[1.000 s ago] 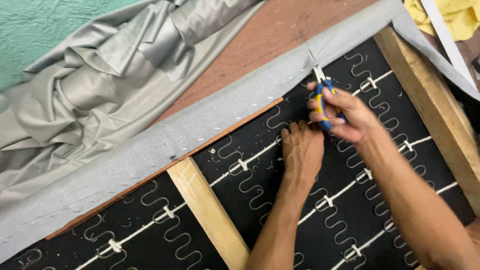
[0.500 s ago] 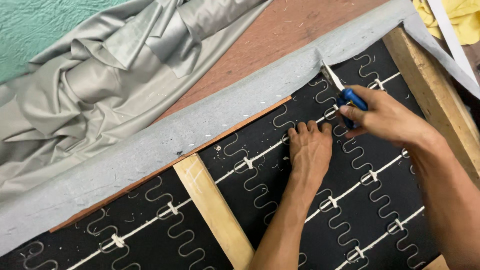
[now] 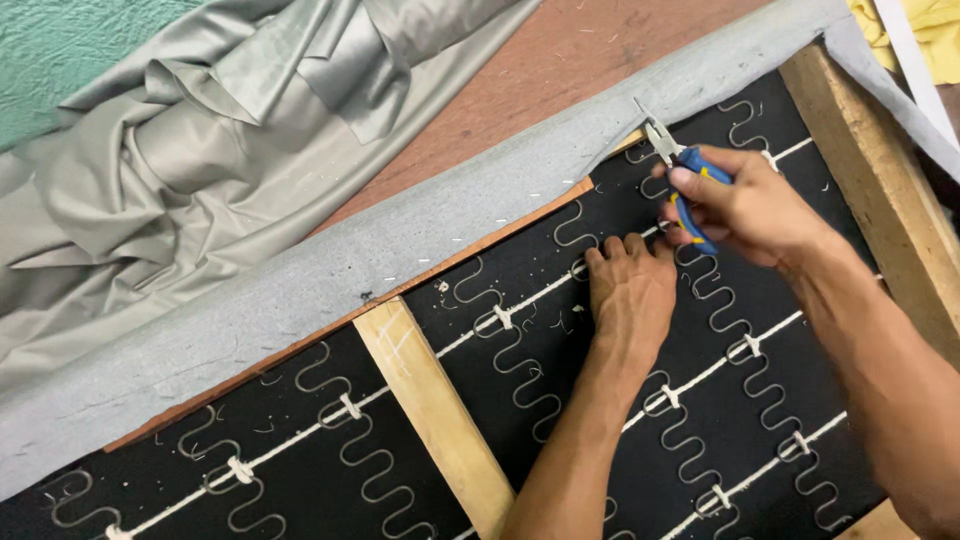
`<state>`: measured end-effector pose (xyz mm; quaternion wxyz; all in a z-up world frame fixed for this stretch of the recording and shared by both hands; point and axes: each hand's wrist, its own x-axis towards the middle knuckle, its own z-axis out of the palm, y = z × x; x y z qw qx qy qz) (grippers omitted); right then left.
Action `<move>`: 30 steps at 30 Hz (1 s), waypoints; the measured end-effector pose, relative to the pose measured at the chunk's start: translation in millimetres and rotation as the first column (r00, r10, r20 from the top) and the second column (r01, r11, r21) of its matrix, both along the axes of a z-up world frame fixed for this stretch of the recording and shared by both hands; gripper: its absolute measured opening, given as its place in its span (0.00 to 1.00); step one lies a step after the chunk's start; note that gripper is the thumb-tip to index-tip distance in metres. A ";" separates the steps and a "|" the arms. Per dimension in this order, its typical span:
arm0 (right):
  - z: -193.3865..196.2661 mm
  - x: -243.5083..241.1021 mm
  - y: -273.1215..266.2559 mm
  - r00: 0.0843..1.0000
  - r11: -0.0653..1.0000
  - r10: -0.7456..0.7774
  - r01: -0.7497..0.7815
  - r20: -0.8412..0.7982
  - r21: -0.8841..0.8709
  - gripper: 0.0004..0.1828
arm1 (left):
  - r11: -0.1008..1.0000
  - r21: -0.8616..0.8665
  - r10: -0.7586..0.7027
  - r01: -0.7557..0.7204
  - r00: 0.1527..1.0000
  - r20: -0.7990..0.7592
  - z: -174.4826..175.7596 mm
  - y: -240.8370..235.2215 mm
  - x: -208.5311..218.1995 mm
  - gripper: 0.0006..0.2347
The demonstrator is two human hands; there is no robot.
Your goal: The person uses pliers to pull and secure fabric over a wooden frame with metal springs. They work along the edges of the frame, adjusting the fabric tension and fastening it to the springs. The person then moves to another area where a coworker is using a sewing machine.
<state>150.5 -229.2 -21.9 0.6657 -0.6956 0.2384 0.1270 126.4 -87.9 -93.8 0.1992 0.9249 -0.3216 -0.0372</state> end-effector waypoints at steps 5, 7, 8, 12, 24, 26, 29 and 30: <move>-31.5 -9.9 2.7 0.989 0.321 -0.139 0.007 0.040 0.947 0.22 | 0.999 -0.026 -0.031 0.031 1.000 0.003 -5.5 -0.1 2.1 0.06; -27.1 -12.0 5.8 0.995 0.591 -0.099 0.047 0.014 0.805 0.23 | 0.998 -0.028 -0.051 0.051 0.999 0.002 -7.9 3.2 1.1 0.06; -17.9 -11.0 3.6 0.997 0.788 -0.062 0.070 -0.034 0.611 0.23 | 0.998 -0.030 -0.059 0.059 0.998 -0.001 -8.4 3.3 0.8 0.06; 33.1 -9.9 7.1 0.958 0.904 0.122 -0.215 -0.260 -0.369 0.27 | 0.996 -0.010 -0.086 0.085 0.996 -0.018 -4.1 5.0 3.0 0.07; 25.3 1.8 58.2 0.939 0.227 0.318 -0.209 -0.130 -0.951 0.25 | 1.000 0.001 -0.021 0.021 0.999 -0.045 -10.6 -1.4 -0.6 0.08; 16.1 2.6 51.9 0.949 0.267 0.237 -0.268 -0.207 -0.926 0.23 | 1.000 0.013 -0.026 0.027 0.998 -0.058 -10.0 -2.1 -1.0 0.08; 6.9 7.4 23.3 0.988 0.953 0.060 -0.100 -0.145 -0.285 0.14 | 0.992 0.101 -0.061 0.072 0.993 -0.106 -5.3 -4.9 -2.3 0.09; 0.9 4.4 17.0 0.994 0.998 0.037 -0.031 -0.100 0.058 0.12 | 0.985 0.142 -0.076 0.094 0.989 -0.126 -3.1 -6.1 -1.5 0.10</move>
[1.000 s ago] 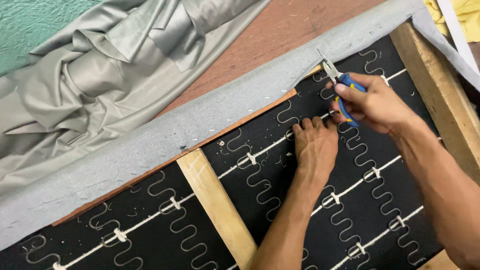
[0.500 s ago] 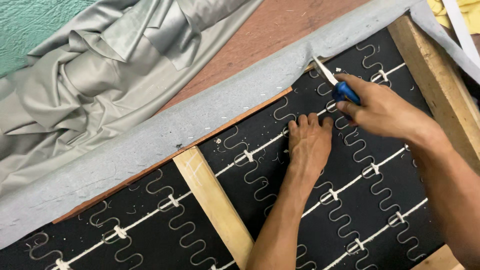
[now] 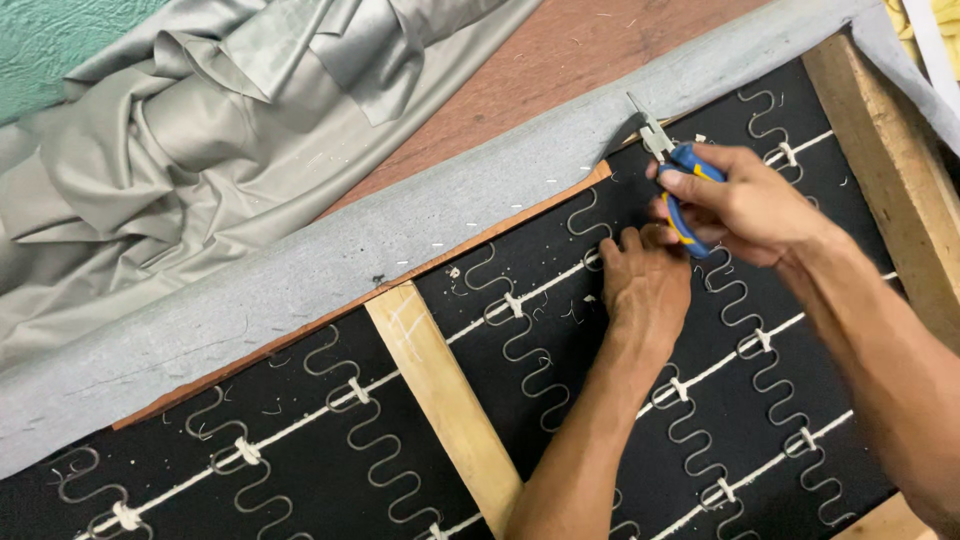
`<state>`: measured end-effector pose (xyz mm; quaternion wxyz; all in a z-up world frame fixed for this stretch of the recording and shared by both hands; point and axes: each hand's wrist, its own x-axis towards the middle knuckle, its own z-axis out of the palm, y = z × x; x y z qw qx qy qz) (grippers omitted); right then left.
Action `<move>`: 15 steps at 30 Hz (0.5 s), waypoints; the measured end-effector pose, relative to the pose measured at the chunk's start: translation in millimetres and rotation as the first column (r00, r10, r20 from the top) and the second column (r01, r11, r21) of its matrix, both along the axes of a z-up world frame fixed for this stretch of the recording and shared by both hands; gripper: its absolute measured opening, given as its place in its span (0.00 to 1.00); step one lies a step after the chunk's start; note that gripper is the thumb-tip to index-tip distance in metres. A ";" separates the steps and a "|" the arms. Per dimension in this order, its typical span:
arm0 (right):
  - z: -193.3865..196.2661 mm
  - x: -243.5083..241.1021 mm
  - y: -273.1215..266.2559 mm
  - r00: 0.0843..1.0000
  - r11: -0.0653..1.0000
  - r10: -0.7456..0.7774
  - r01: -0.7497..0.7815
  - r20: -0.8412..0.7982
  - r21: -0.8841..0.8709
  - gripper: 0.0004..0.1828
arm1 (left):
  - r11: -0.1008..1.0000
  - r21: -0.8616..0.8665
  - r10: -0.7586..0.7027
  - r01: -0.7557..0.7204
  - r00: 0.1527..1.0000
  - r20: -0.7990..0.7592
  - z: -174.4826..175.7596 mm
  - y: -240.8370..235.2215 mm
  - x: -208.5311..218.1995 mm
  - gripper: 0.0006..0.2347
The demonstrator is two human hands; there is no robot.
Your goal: The person uses pliers to pull and secure fabric over a wooden frame with metal springs. They work along the edges of the frame, adjusting the fabric tension and fastening it to the springs. The person then moves to another area where a coworker is using a sewing machine.
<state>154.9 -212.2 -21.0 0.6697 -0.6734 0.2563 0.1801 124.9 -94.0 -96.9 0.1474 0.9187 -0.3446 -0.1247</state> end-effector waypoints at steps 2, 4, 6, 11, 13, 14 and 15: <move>-14.7 -5.9 -5.4 0.993 0.749 -0.113 0.069 0.024 0.659 0.14 | 1.000 0.019 -0.017 0.017 1.000 -0.013 3.5 0.0 1.6 0.11; -27.6 -10.6 -3.5 0.989 0.536 -0.145 0.051 0.033 0.843 0.15 | 0.999 0.044 -0.030 0.031 0.999 -0.027 6.0 1.1 2.9 0.12; -29.0 -10.2 -3.9 0.990 0.468 -0.133 0.013 0.055 0.884 0.17 | 0.996 0.070 -0.045 0.048 0.998 -0.041 7.9 0.5 4.3 0.13; 10.0 -4.0 -8.7 0.980 0.953 0.185 -0.197 -0.072 -0.230 0.22 | 0.998 0.041 -0.038 0.037 0.999 0.020 3.0 5.7 0.1 0.10; 27.6 -4.6 -5.7 0.917 0.628 0.353 -0.380 -0.186 -0.680 0.24 | 1.000 -0.018 -0.001 0.003 0.998 0.062 2.5 2.5 -2.3 0.10; 33.3 -5.2 -0.3 0.873 0.396 0.402 -0.437 -0.275 -0.808 0.25 | 0.999 -0.049 0.021 -0.018 0.998 0.065 2.0 2.2 -3.2 0.11; 36.0 -5.4 7.3 0.860 0.324 0.481 -0.357 -0.172 -0.876 0.25 | 0.996 -0.080 0.044 -0.039 0.997 0.067 1.5 1.8 -3.9 0.11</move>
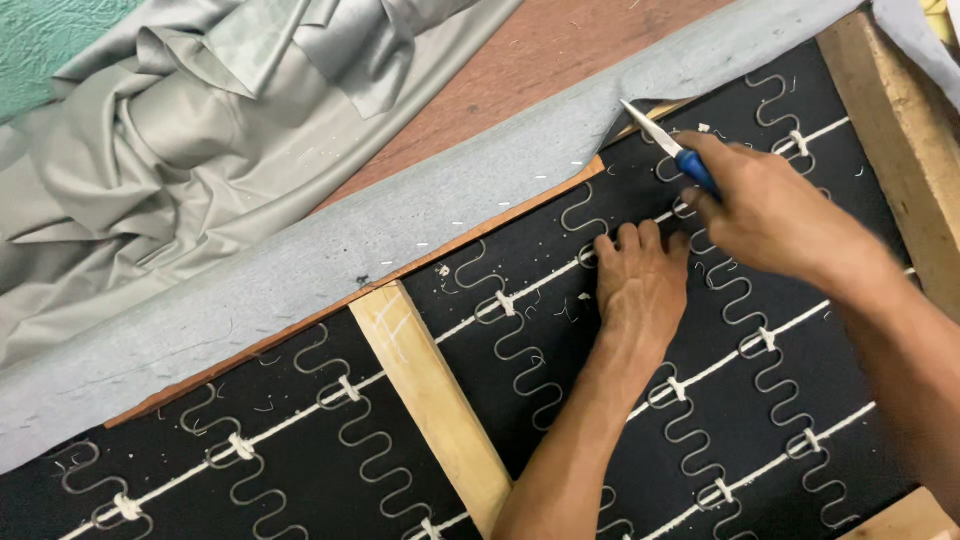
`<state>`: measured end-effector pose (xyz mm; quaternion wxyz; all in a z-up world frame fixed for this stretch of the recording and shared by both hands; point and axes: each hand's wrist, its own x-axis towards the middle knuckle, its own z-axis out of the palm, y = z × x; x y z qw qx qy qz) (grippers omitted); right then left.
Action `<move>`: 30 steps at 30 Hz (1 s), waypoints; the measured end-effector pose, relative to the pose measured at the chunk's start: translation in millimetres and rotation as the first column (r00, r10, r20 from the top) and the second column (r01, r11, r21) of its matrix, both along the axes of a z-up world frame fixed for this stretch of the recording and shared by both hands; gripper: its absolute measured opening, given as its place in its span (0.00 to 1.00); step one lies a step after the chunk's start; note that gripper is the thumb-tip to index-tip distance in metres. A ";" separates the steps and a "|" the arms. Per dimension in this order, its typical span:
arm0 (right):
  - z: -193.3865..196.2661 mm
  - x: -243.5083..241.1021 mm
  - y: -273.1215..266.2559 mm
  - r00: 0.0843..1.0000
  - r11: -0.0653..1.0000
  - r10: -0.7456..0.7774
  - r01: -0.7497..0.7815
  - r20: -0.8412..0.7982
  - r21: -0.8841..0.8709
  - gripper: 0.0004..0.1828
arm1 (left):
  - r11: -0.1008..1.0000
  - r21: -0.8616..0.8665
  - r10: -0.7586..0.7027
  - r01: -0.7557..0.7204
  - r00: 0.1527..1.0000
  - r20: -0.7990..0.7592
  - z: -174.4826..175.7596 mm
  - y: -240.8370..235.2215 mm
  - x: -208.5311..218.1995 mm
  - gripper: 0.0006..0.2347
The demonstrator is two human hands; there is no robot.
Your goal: The person uses pliers to pull and secure fabric over a wooden frame with metal springs. They work along the edges of the frame, adjusting the fabric tension and fastening it to the springs. The person then moves to another area where a coworker is using a sewing machine.
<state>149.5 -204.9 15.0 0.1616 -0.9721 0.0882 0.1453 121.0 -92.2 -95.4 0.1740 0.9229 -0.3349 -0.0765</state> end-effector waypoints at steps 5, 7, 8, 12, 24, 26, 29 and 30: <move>-2.7 -3.3 34.1 0.997 0.981 0.022 -0.008 0.073 -0.193 0.27 | 0.993 0.116 -0.019 0.020 1.000 -0.005 0.2 -4.9 -2.9 0.11; -4.9 -1.7 34.6 0.998 0.989 -0.021 0.028 0.053 -0.142 0.24 | 0.987 0.160 -0.027 0.028 1.000 -0.011 1.7 -6.8 -2.7 0.12; -7.3 -1.9 32.2 0.998 0.992 -0.042 0.047 0.042 -0.117 0.22 | 0.987 0.162 -0.019 0.019 1.000 0.000 2.8 -7.6 -3.3 0.13; -22.8 -1.1 5.2 0.894 0.465 -0.312 0.438 -0.321 0.769 0.15 | 0.960 0.240 -0.103 0.141 0.981 -0.164 9.0 -9.7 -4.9 0.11; -39.4 -3.7 -22.2 0.893 0.374 -0.228 0.448 -0.387 0.812 0.24 | 0.992 0.114 -0.042 0.046 0.998 -0.037 5.4 -9.5 -6.4 0.12; -24.9 -1.9 -15.1 0.894 0.683 -0.321 0.447 -0.312 0.578 0.23 | 0.995 0.094 -0.046 0.045 0.999 0.005 4.0 -5.8 -8.4 0.12; -6.9 -2.2 -6.6 0.914 0.811 -0.269 0.385 -0.304 0.440 0.28 | 0.986 0.155 -0.057 0.058 0.998 -0.010 -0.6 -5.3 -10.3 0.11; -4.7 0.1 -3.3 0.926 0.792 -0.242 0.362 -0.290 0.492 0.27 | 0.980 0.188 -0.065 0.069 0.997 -0.028 -2.2 -6.8 -10.9 0.11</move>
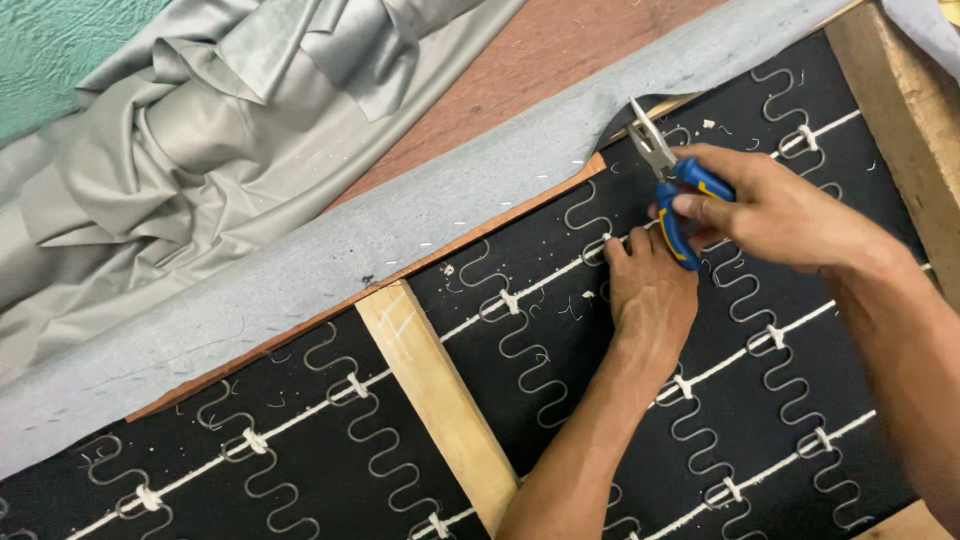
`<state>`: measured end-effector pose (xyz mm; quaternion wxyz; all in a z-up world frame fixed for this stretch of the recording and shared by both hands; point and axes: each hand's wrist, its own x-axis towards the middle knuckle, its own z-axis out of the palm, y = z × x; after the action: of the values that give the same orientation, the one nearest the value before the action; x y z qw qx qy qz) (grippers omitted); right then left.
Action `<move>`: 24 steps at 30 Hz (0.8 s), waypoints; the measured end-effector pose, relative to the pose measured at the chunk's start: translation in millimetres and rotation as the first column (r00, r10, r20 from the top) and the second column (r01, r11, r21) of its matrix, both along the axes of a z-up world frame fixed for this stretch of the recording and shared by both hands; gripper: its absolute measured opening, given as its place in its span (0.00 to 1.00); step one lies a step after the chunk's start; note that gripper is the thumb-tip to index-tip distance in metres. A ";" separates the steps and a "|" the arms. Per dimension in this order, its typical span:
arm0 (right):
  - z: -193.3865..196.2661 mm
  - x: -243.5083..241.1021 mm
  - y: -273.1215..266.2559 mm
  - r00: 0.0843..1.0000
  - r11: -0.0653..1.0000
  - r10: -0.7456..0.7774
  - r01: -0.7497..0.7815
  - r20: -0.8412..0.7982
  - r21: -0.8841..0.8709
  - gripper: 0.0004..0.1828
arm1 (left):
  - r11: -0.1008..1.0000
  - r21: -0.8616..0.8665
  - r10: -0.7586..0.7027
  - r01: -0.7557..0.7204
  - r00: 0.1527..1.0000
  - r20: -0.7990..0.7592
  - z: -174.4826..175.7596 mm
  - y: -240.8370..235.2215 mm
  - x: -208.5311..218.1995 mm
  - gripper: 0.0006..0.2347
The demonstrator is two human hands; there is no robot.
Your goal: The person uses pliers to pull and secure fabric over a wooden frame with metal springs. They work along the edges of the frame, adjusting the fabric tension and fastening it to the springs. The person then moves to another area where a coworker is using a sewing machine.
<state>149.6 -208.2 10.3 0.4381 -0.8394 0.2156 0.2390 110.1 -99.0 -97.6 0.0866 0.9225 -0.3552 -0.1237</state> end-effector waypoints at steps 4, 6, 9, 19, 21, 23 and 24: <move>6.0 6.6 11.7 1.000 0.996 -0.022 0.021 0.009 0.082 0.23 | 0.993 -0.110 0.045 -0.043 0.999 0.020 -3.5 -2.8 1.9 0.13; 6.4 5.6 14.4 0.999 0.997 -0.038 0.039 -0.015 0.064 0.20 | 0.989 -0.132 0.074 -0.064 0.995 0.070 -4.1 -1.0 3.3 0.15; 8.1 -7.7 6.0 0.996 0.996 -0.087 0.087 -0.002 0.029 0.19 | 0.981 -0.187 0.054 -0.059 0.998 -0.037 -2.9 4.5 4.6 0.13; -41.9 -87.3 -23.7 0.732 0.854 -0.514 0.387 0.447 0.349 0.18 | 0.870 -0.490 -0.070 -0.045 0.974 -0.215 24.2 20.8 11.3 0.20; -46.9 -99.2 -26.7 0.689 0.830 -0.551 0.400 0.470 0.388 0.17 | 0.840 -0.540 -0.168 -0.056 0.919 -0.356 28.3 18.6 9.3 0.15; -49.4 -105.5 -25.9 0.685 0.810 -0.573 0.387 0.450 0.440 0.16 | 0.841 -0.539 -0.154 -0.057 0.928 -0.338 29.7 16.5 9.6 0.14; -47.5 -108.3 -26.7 0.689 0.807 -0.579 0.407 0.437 0.427 0.15 | 0.842 -0.536 -0.142 -0.062 0.933 -0.331 29.7 16.1 9.6 0.14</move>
<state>41.3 -234.9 -37.2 0.6496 -0.7050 0.2624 -0.1101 119.7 -82.9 -67.8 0.4024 0.8148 -0.3733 -0.1865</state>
